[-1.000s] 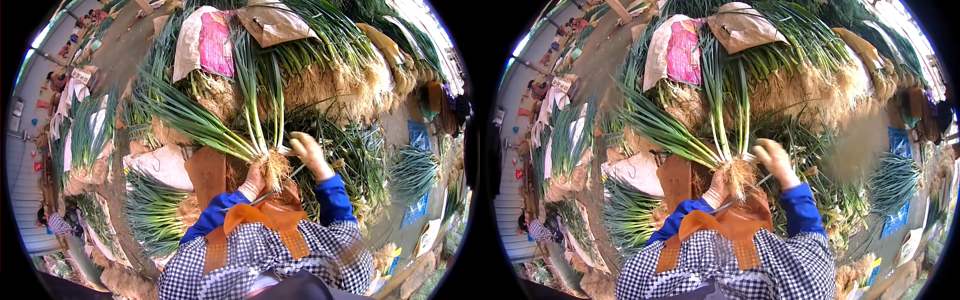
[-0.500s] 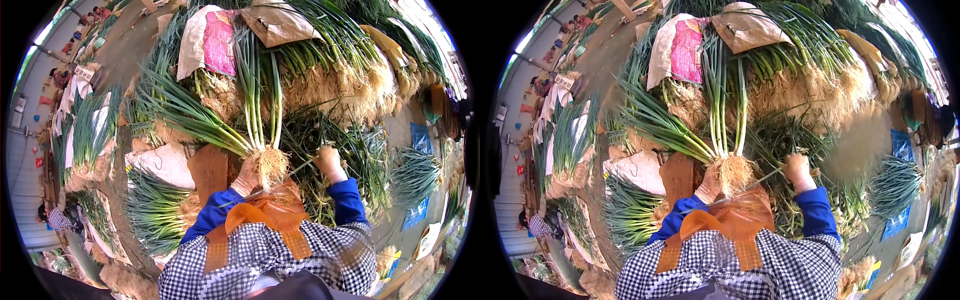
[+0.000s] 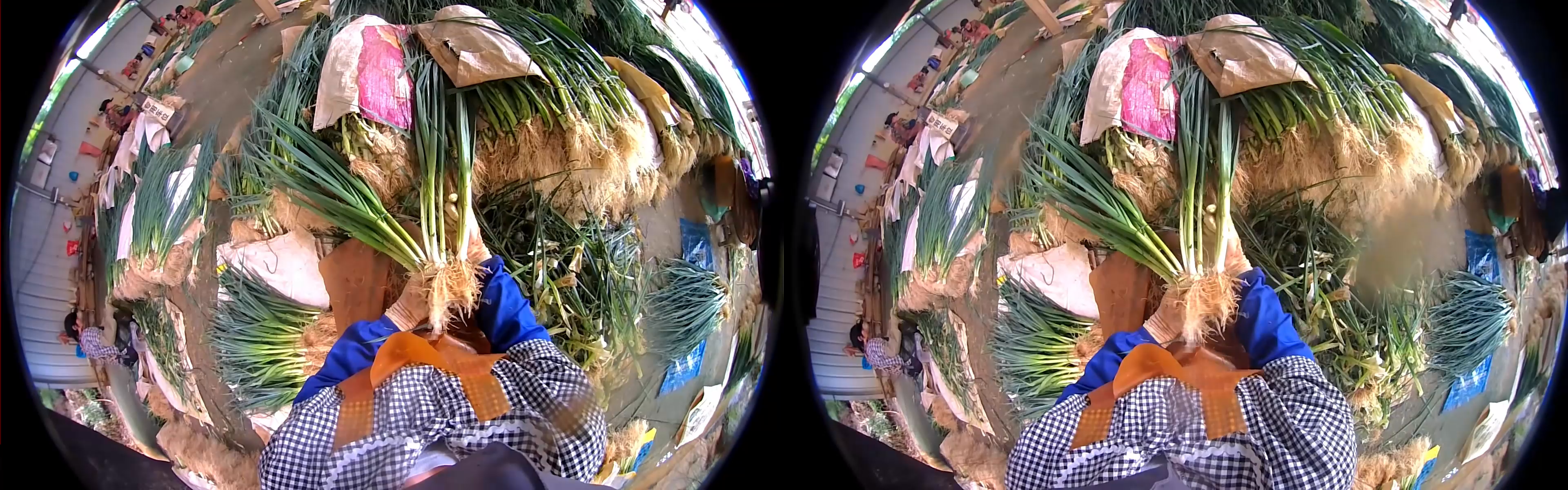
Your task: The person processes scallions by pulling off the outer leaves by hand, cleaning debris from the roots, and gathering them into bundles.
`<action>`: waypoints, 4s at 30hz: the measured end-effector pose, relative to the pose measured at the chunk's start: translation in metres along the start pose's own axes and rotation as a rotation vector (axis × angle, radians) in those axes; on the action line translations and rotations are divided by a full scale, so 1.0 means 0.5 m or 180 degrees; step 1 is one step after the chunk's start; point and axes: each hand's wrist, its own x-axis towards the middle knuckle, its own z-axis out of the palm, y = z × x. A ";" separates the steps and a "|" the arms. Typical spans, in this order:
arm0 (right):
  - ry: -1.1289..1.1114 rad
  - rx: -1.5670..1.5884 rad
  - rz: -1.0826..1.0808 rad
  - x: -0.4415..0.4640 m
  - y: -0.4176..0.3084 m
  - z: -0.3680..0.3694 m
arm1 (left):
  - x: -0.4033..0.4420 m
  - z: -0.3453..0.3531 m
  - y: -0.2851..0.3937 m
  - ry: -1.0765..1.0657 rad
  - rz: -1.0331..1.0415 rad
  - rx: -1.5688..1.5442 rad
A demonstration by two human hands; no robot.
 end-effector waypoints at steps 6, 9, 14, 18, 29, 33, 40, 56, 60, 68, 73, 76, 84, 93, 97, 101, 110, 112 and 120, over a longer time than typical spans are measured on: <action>0.1418 -0.2435 -0.0950 0.008 -0.017 -0.027 | 0.017 -0.031 -0.013 0.0111 0.0040 0.0229; 0.1540 -0.3285 -0.1975 0.018 -0.007 -0.059 | 0.026 -0.028 -0.031 0.0075 0.0175 0.0187; 0.0931 -0.5400 -0.1812 -0.146 -0.031 0.014 | 0.022 0.003 -0.022 -0.0612 0.1235 0.1921; 0.0845 -0.4785 0.0327 -0.332 -0.176 -0.025 | 0.008 0.033 0.004 -0.0212 0.0381 -0.0484; -0.0374 -0.3200 0.0855 -0.207 0.014 -0.196 | -0.002 0.025 0.037 -0.0247 0.0206 -0.0002; 0.0773 -0.5686 0.1544 -0.340 -0.107 0.027 | -0.023 0.037 0.073 -0.0575 0.0325 0.0193; 0.0519 -0.6312 -0.1117 -0.306 -0.219 0.087 | 0.000 0.027 0.040 -0.0251 0.0179 0.0731; -0.1224 -0.5062 0.0547 -0.314 -0.235 0.073 | 0.005 0.063 0.006 -0.0164 0.0801 0.1370; 0.0644 -0.5692 -0.0034 -0.224 -0.181 0.091 | 0.035 0.045 -0.005 0.0012 0.0752 0.1694; -0.0184 -0.5269 0.0380 -0.103 -0.019 0.112 | 0.092 0.023 -0.071 0.0087 0.1148 0.0623; 0.0035 -0.4268 0.1373 -0.152 -0.111 0.195 | 0.018 0.111 0.004 -0.0760 0.0147 0.5673; -0.0251 -0.2892 0.0842 -0.185 -0.172 0.147 | 0.007 0.083 0.116 -0.0476 -0.0324 0.3149; -0.0602 -0.1098 0.1205 -0.274 -0.099 0.049 | 0.135 0.020 0.045 -0.1626 0.0343 0.1985; 0.0521 -0.4625 -0.0620 -0.333 -0.208 0.108 | 0.140 0.164 -0.012 -0.0144 0.0259 0.1385; -0.1595 -0.6642 -0.1573 -0.349 -0.206 0.158 | 0.168 0.220 -0.008 -0.0142 0.0850 0.1650; -0.2089 -0.7891 0.0291 -0.407 -0.217 -0.088 | 0.149 0.287 0.074 0.0103 0.1545 0.2241; -0.1285 -0.6850 -0.2395 -0.230 -0.212 0.197 | 0.185 0.245 0.126 0.0311 0.2238 0.2175; -0.1700 -0.6893 -0.1647 -0.195 -0.183 0.196 | 0.199 0.215 0.126 0.0276 0.2279 0.1661; -0.3196 -0.9025 0.3342 -0.343 -0.247 -0.110 | 0.138 0.192 0.235 0.0777 0.2569 0.0927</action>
